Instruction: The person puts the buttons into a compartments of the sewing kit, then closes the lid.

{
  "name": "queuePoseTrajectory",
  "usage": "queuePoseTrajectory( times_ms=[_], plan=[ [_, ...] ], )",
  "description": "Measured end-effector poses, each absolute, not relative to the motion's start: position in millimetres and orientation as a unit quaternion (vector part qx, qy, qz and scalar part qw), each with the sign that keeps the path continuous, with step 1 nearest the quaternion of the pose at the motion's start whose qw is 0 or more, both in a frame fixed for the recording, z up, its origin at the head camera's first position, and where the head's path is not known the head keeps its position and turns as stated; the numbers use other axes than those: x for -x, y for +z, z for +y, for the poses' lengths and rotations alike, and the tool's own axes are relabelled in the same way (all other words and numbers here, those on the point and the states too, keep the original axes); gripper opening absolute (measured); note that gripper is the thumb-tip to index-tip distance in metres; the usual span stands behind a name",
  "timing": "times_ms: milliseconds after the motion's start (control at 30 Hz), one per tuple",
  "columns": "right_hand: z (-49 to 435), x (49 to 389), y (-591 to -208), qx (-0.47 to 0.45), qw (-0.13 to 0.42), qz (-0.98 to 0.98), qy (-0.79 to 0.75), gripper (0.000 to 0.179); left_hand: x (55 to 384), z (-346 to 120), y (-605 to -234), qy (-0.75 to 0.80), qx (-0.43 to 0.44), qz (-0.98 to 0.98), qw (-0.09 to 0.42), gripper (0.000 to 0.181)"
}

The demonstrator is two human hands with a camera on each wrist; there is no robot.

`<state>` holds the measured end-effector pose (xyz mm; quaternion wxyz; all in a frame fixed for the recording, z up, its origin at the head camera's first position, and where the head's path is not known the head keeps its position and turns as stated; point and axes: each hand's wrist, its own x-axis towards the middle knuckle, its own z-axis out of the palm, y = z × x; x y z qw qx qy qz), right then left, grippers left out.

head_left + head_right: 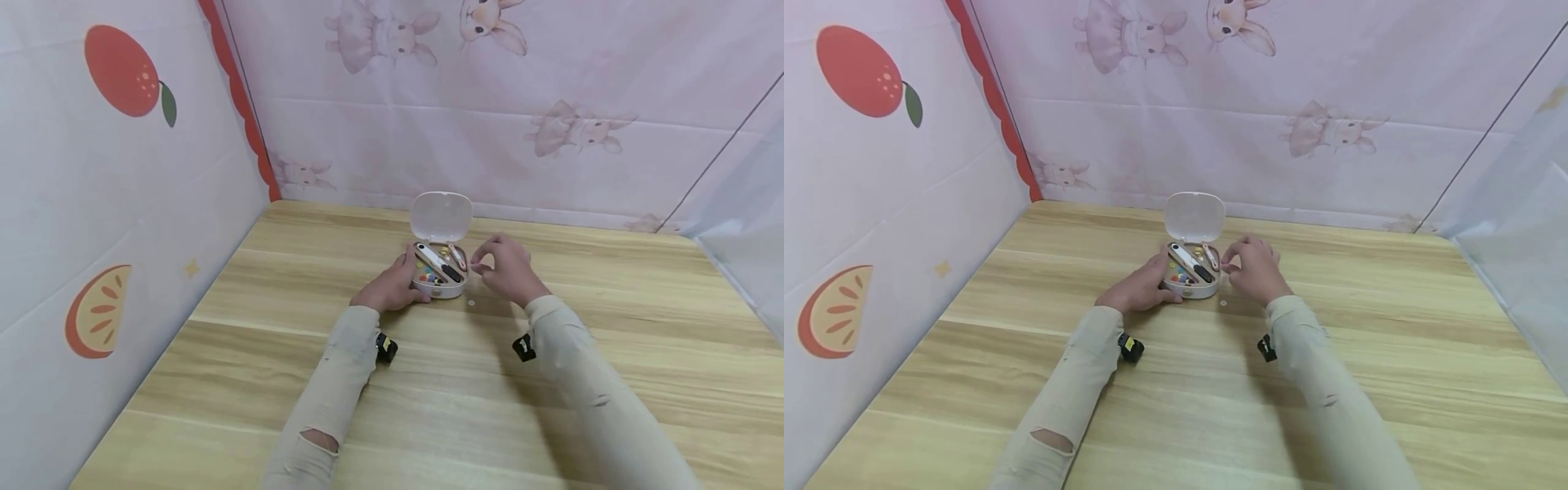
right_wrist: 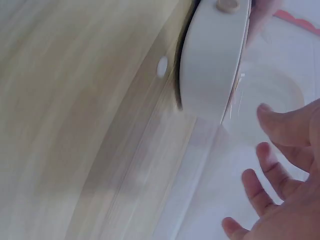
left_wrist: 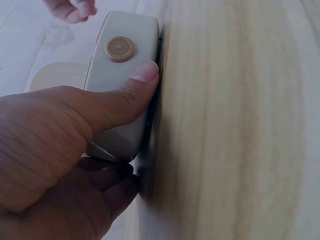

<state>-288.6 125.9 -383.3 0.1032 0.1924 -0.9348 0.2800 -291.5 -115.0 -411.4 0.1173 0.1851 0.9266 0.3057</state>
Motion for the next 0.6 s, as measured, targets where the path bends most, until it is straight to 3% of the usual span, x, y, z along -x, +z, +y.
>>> queuePoseTrajectory(
  times_ms=[333,600],
  plan=[
    [141,289,-401,-0.191,-0.004,-0.954,0.231,0.012,292,-114,-414,0.305,-0.178,0.928,0.119,0.112],
    [137,285,-403,-0.203,-0.021,-0.953,0.222,0.007,293,-112,-412,0.308,-0.177,0.927,0.121,0.112]
  ],
)
